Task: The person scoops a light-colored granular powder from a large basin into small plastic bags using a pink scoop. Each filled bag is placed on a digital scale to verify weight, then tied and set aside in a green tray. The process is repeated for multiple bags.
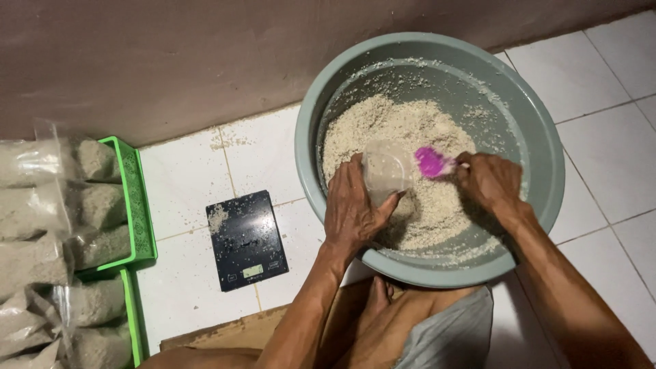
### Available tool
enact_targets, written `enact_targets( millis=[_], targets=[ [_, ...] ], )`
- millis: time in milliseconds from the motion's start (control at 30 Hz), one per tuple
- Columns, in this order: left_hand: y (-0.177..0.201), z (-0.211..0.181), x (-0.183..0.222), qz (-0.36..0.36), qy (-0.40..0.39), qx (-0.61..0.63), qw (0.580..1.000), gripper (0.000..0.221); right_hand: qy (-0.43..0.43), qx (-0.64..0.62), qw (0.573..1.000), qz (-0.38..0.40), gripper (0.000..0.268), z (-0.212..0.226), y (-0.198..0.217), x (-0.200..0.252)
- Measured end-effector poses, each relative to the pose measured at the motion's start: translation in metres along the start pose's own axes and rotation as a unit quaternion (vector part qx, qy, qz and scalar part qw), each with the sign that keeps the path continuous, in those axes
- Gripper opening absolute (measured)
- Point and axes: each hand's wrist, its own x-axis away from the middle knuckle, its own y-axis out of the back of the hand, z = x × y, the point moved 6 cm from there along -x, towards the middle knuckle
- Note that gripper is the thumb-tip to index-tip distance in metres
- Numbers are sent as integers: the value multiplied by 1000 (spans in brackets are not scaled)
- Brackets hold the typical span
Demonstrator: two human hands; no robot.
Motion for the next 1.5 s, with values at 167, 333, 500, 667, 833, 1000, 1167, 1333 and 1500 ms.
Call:
enact_targets(
  millis=[167,333,500,667,833,1000,1167,1333,1500],
  targets=[
    [-5,6,0,-7,-1,0,1000,80,-29,-129,980,151,25,25,-79,-14],
    [-4,3,1,-5,8,-9,1000,82,-55,-189,963,183,28,18,-84,-17],
    [-5,4,0,8,10,1,1000,82,-75,-185,967,160,24,0,-63,-14],
    [-5,4,-1,19,4,10,1000,84,-101,-248,956,120,25,-5,15,8],
    [-14,8,4,-9,-36,-76,996,86,-85,-205,967,125,31,-22,72,10],
    [-13,7,5,-32,-61,-92,993,87,-59,-220,969,91,24,0,147,24],
    [-21,15,4,12,-24,-96,995,93,29,-105,990,89,33,38,179,23],
    [-23,17,5,15,-33,-113,993,90,79,18,990,113,30,82,171,27],
    [-28,22,7,17,-28,-98,995,87,159,240,951,111,7,130,136,55]
  ],
)
